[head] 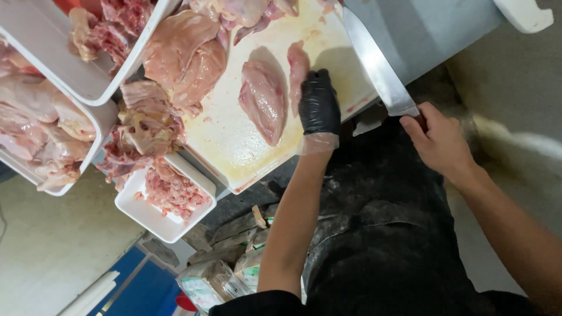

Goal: Trimming and cutting raw chicken meat into smaller portions on a cutting board using a knife.

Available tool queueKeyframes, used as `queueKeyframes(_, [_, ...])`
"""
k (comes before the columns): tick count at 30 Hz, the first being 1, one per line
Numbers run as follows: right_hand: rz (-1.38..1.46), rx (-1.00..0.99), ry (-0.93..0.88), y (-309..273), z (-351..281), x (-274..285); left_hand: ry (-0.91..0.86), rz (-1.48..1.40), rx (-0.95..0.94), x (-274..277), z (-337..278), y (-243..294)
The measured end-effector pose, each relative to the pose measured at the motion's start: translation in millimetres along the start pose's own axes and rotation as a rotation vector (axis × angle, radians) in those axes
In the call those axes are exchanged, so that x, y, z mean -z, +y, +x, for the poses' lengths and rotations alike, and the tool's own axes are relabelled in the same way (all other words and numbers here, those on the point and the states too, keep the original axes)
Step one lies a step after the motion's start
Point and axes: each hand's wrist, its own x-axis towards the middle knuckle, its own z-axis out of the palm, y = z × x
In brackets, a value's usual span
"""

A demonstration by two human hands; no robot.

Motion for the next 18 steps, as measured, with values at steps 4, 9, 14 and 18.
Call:
queueKeyframes(4, [-0.003,0.063,0.002,-2.9,-0.8,-5.9,-0.356,-0.106,0.027,14.5,-19.4,6.8])
queueKeyframes(9, [-0.100,0.027,-0.099,-13.8,-8.0,-4.7,-0.390,-0.726,0.418,64.7,-30.3,-2.2])
queueKeyframes(14, [-0.299,-0.069,-0.179,-3.3,-5.0,-12.9,0.005,-0.691,0.461,150.5,-65.4,-85.1])
queueKeyframes(18, [-0.310,0.015,-0.113,17.3,-5.0,-31.3,0.563,-0.557,0.622,227.0,-99.4,-216.8])
